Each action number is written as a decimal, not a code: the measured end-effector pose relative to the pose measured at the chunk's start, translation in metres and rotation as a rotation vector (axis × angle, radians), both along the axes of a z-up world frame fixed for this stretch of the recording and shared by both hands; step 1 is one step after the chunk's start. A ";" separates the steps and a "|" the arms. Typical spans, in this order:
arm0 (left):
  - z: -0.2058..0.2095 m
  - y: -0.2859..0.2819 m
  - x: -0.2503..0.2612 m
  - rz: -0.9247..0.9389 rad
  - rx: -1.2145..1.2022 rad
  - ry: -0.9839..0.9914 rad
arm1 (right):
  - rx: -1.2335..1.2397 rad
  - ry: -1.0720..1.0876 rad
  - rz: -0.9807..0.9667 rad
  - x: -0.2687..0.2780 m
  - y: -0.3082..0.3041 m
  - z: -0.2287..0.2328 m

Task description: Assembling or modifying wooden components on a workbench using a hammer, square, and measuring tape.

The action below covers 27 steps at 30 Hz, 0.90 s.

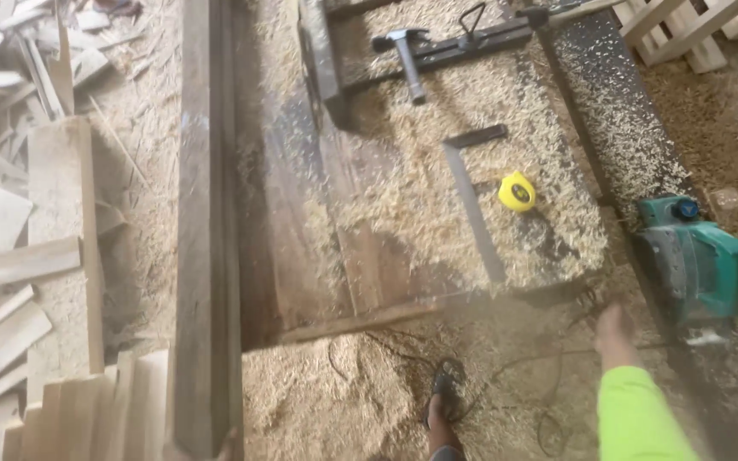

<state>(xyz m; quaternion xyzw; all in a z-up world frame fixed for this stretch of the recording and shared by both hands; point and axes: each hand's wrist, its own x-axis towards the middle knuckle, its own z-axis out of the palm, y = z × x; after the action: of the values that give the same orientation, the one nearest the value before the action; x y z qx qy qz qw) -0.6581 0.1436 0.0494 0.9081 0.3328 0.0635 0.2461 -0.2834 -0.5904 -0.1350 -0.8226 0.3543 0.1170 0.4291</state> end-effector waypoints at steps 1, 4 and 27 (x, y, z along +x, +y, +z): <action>0.002 -0.005 0.007 0.004 -0.019 0.008 | 0.218 -0.033 -0.309 -0.017 0.011 0.020; 0.004 -0.024 0.006 0.202 0.158 0.116 | 0.258 -0.050 -0.168 -0.072 0.070 0.051; 0.111 -0.055 -0.126 -0.152 -0.489 -0.024 | 0.360 -0.084 0.983 -0.564 0.480 0.285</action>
<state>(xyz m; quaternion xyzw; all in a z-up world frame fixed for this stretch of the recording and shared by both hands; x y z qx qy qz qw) -0.7840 0.0890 0.1605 0.8432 0.2662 -0.0267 0.4662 -0.8477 -0.1102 0.1496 -0.8089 -0.1170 0.3305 0.4720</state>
